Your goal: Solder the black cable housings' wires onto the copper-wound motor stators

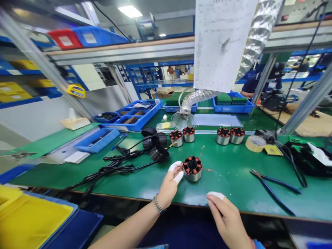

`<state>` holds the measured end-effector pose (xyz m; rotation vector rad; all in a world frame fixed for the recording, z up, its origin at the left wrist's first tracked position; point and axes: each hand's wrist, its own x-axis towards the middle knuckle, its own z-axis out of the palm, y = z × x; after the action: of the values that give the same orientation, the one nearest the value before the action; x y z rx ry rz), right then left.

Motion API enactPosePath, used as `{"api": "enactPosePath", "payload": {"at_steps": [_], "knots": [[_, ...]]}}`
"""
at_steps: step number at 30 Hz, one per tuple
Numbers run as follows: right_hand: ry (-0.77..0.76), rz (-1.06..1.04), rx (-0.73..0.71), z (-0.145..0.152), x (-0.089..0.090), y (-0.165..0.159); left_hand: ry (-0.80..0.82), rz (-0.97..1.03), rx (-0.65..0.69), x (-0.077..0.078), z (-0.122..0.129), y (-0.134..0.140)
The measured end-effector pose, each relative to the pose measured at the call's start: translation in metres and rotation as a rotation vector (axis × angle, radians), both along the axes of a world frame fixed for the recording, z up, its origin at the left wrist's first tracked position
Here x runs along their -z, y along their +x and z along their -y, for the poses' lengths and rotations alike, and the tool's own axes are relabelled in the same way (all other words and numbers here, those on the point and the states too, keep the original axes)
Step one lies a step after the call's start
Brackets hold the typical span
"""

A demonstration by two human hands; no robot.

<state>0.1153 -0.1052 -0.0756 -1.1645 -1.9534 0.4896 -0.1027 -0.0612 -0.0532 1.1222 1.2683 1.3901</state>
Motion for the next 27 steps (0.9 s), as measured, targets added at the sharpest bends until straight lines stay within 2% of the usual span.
{"api": "enactPosePath", "payload": {"at_steps": [2,4,7,9,13,18,23,27], "knots": [[-0.108,-0.006,-0.017,-0.005,-0.009,-0.011,-0.028,0.008,0.025,0.001,0.013,-0.006],[-0.229,-0.088,0.065,-0.024,-0.015,-0.018,-0.073,-0.058,0.011,0.001,0.011,-0.01],[-0.38,-0.241,0.11,-0.06,-0.022,-0.024,-0.126,-0.175,0.056,0.0,-0.011,-0.006],[-0.4,-0.264,0.091,-0.08,-0.026,-0.028,-0.086,-0.247,0.125,-0.003,-0.026,0.001],[-0.331,-0.24,0.05,-0.096,-0.034,-0.035,0.042,-0.364,0.173,-0.008,-0.042,0.012],[-0.192,-0.174,0.021,-0.092,-0.037,-0.036,0.088,-0.426,0.164,-0.011,-0.042,0.008],[-0.154,-0.122,0.066,-0.1,-0.044,-0.037,0.086,-0.42,0.175,-0.004,-0.045,0.007],[-0.103,-0.069,0.107,-0.112,-0.056,-0.042,0.105,-0.383,0.215,0.003,-0.047,0.01]]}}
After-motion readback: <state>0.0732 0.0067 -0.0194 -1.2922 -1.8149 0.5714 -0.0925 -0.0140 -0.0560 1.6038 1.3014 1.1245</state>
